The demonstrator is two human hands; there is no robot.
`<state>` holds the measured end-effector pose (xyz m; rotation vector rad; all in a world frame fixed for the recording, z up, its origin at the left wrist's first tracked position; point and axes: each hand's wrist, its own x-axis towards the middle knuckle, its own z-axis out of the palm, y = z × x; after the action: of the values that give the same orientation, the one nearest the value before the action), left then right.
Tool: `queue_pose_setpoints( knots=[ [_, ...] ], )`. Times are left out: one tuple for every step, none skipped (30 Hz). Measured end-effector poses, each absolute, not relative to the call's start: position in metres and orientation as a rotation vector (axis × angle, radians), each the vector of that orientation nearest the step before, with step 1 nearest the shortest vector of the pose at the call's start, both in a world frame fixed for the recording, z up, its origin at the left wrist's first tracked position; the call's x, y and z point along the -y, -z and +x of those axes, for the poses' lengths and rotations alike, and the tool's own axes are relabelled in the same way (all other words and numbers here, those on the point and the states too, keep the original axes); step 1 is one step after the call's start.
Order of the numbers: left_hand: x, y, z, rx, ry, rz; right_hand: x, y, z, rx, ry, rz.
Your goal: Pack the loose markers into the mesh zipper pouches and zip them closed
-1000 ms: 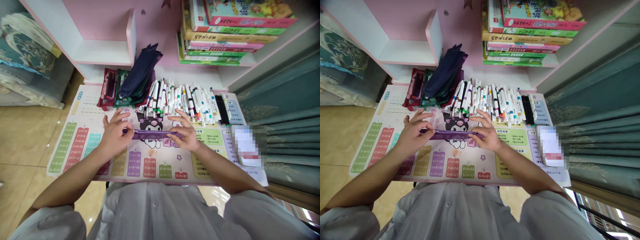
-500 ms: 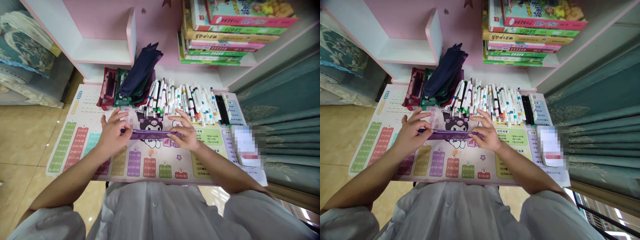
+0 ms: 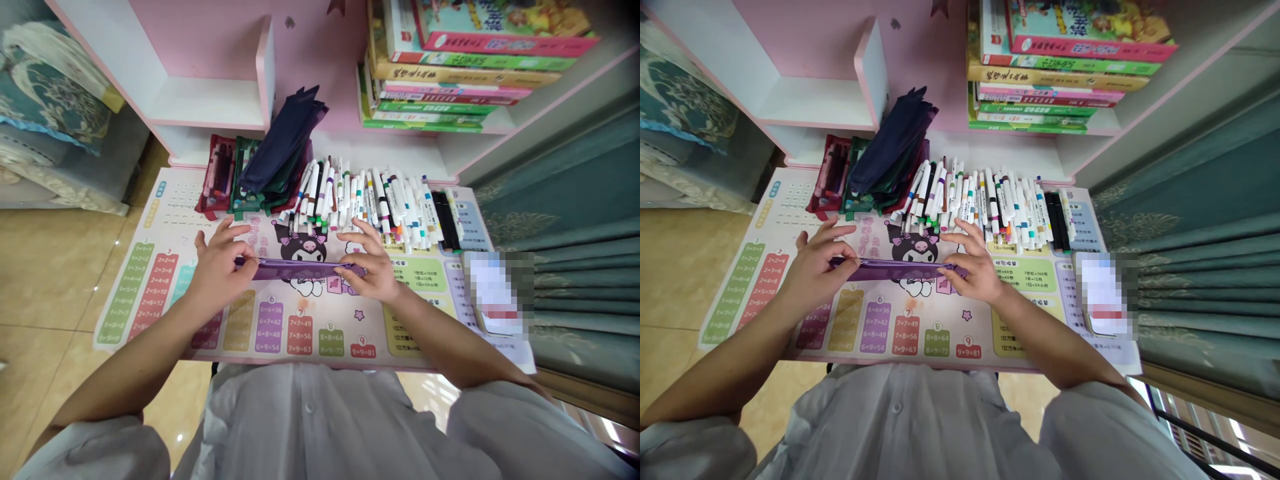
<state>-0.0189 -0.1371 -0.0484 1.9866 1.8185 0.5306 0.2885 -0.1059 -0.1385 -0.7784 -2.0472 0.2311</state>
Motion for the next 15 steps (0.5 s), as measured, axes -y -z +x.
queue_pose_setpoints(
  knots=[
    [0.1374,0.0487,-0.0196,-1.82,-0.533,1.986,0.1059,0.1387,0.2881,2.039,-0.235,-0.767],
    [0.1377,0.049,-0.0201,-1.82,-0.536,1.987,0.1059,0.1388,0.2876,2.028,-0.241,-0.749],
    [0.1379,0.0493,-0.0206,-1.82,-0.539,1.989,0.1059,0.1388,0.2869,2.019,-0.244,-0.731],
    [0.1381,0.0496,-0.021,-1.821,-0.541,1.99,0.106,0.1387,0.2864,2.014,-0.242,-0.72],
    [0.1382,0.0497,-0.0214,-1.825,-0.543,1.991,0.106,0.1384,0.2861,2.013,-0.234,-0.717],
    [0.1382,0.0498,-0.0217,-1.829,-0.54,1.99,0.1061,0.1382,0.2859,2.016,-0.222,-0.724],
    [0.1382,0.0497,-0.0222,-1.835,-0.535,1.987,0.1062,0.1379,0.286,2.022,-0.209,-0.739],
    [0.1382,0.0494,-0.0226,-1.843,-0.526,1.982,0.1063,0.1377,0.2863,2.03,-0.197,-0.756],
    [0.1381,0.0491,-0.0232,-1.851,-0.519,1.976,0.1063,0.1375,0.2867,2.037,-0.188,-0.772],
    [0.1381,0.0487,-0.0238,-1.857,-0.512,1.97,0.1063,0.1373,0.2872,2.042,-0.183,-0.782],
    [0.1382,0.0483,-0.0245,-1.862,-0.507,1.965,0.1063,0.1373,0.2876,2.044,-0.181,-0.785],
    [0.1382,0.0479,-0.0253,-1.866,-0.505,1.962,0.1063,0.1373,0.2879,2.044,-0.182,-0.783],
    [0.1383,0.0477,-0.0262,-1.871,-0.506,1.959,0.1062,0.1373,0.2881,2.043,-0.184,-0.778],
    [0.1384,0.0476,-0.0272,-1.874,-0.507,1.958,0.1062,0.1374,0.2881,2.042,-0.188,-0.773],
    [0.1384,0.0476,-0.0282,-1.876,-0.507,1.957,0.1062,0.1374,0.288,2.04,-0.192,-0.767]
  ],
)
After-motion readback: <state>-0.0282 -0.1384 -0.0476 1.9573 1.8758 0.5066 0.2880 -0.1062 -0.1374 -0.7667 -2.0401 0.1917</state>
